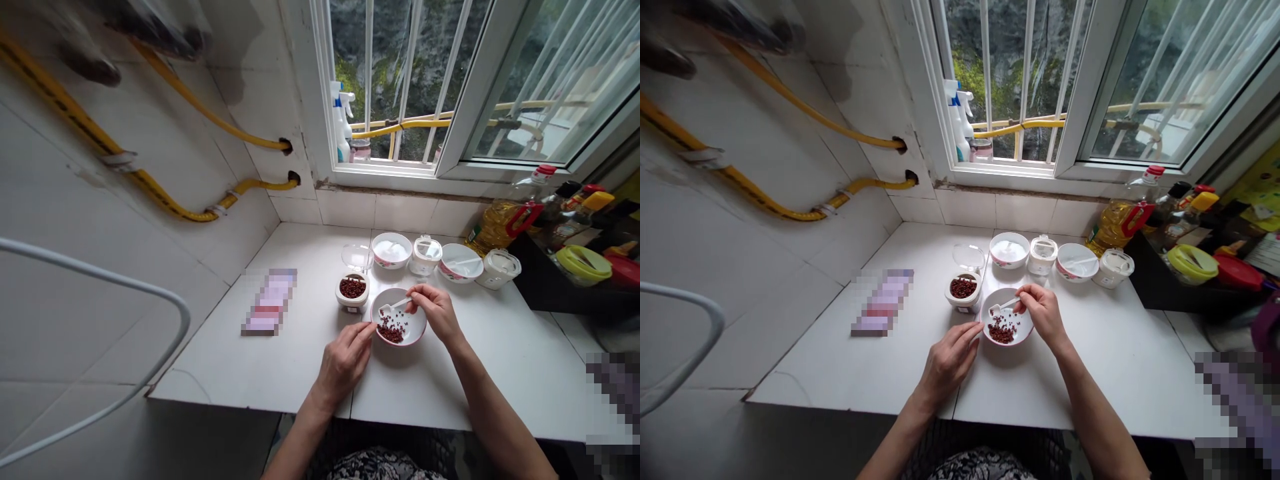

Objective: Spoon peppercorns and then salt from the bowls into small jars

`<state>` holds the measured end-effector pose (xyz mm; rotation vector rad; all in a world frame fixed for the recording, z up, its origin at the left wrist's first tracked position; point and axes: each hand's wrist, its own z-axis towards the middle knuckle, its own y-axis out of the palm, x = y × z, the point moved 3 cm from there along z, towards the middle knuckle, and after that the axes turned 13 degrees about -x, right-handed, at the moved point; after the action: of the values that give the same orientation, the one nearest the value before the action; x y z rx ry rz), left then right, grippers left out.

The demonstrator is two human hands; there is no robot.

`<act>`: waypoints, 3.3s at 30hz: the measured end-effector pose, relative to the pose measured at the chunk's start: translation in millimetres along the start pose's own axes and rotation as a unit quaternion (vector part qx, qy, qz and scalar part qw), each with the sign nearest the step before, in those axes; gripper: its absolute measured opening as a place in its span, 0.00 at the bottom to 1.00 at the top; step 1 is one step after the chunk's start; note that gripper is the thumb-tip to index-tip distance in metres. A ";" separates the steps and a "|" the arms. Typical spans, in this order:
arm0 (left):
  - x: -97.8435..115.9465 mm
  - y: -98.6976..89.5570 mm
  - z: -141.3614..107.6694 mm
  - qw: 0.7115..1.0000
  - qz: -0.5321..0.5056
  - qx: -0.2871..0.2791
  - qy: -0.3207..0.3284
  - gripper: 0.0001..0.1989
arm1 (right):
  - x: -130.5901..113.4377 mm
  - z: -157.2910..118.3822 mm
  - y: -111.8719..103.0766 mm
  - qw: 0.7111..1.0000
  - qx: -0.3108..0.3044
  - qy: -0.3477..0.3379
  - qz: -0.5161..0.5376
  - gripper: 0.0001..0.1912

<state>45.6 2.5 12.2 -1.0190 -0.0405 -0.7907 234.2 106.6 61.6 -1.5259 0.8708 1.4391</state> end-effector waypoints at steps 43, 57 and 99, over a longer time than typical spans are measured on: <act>0.3 0.3 -0.3 1.000 0.000 -0.009 0.001 0.22 | -22.8 -1.7 0.4 0.938 0.058 -0.136 -0.313 0.09; -0.6 0.8 -0.9 1.000 0.002 -0.011 -0.001 0.24 | -1.8 1.5 17.9 0.994 -0.040 -0.012 -0.098 0.07; -0.1 0.7 -0.6 1.000 0.002 0.001 0.005 0.22 | 0.1 1.8 1.5 0.994 0.015 -0.025 -0.101 0.08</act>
<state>45.8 2.3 11.3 -1.0131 -0.0298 -0.7925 232.1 107.7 61.3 -1.5029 0.6841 1.3048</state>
